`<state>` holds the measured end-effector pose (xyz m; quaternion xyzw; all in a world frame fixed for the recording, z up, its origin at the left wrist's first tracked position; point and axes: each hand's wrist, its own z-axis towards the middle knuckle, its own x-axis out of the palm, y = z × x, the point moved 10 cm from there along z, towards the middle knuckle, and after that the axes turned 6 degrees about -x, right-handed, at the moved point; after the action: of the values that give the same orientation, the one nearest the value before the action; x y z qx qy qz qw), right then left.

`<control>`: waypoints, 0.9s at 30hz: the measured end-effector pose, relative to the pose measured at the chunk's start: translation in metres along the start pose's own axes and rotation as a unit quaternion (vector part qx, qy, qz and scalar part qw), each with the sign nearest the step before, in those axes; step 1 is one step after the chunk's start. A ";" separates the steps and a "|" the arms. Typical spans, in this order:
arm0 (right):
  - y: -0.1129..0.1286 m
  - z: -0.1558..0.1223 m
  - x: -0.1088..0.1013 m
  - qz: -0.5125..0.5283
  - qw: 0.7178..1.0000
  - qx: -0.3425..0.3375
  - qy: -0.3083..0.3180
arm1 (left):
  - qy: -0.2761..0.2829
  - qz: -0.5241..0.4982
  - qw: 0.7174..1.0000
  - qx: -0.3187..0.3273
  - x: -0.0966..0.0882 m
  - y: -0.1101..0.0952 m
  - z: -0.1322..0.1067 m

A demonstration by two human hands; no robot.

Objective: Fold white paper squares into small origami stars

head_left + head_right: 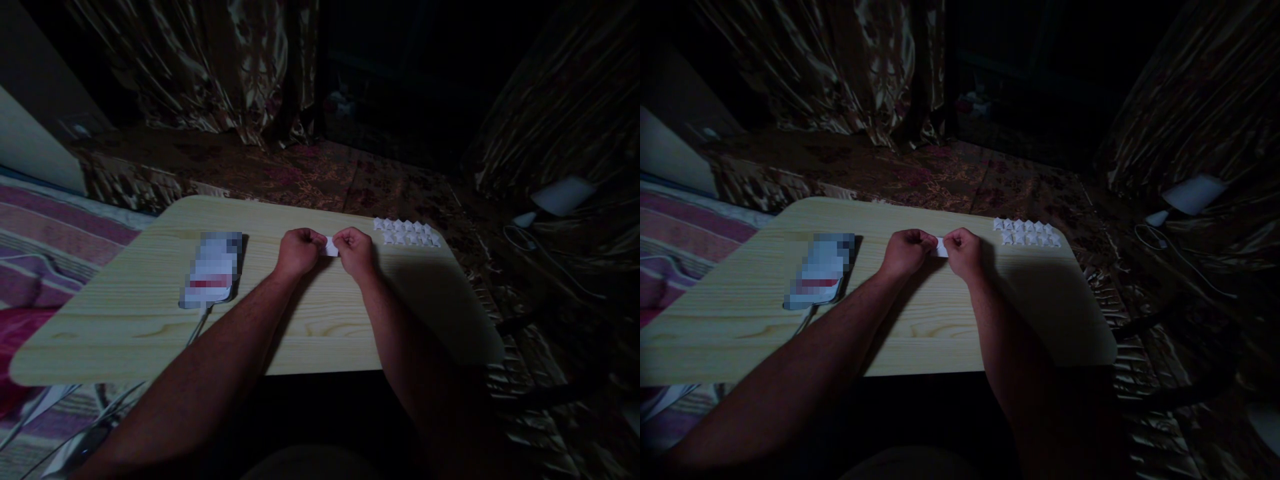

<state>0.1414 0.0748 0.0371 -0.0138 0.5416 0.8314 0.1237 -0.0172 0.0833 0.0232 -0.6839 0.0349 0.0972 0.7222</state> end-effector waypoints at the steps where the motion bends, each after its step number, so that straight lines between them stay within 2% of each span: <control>1: -0.002 0.000 0.000 0.003 1.000 0.006 0.002 | 0.012 -0.003 1.000 -0.005 0.001 0.001 0.001; 6: -0.016 0.000 0.004 0.028 0.998 0.047 0.016 | 0.072 0.007 0.997 -0.024 0.008 0.008 0.005; 11: -0.020 0.001 0.001 0.052 0.997 0.055 0.020 | 0.092 0.023 0.995 -0.028 0.009 0.010 0.004; 19: -0.018 0.001 0.000 0.072 0.995 0.065 0.035 | 0.172 0.062 0.983 0.015 0.019 -0.004 -0.004; 27: -0.020 0.001 0.001 0.060 0.994 0.072 0.047 | 0.195 0.109 0.973 0.065 0.021 -0.016 -0.009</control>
<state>0.1451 0.0838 0.0193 -0.0109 0.6053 0.7944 0.0488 0.0072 0.0758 0.0344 -0.6333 0.2554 0.0381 0.7295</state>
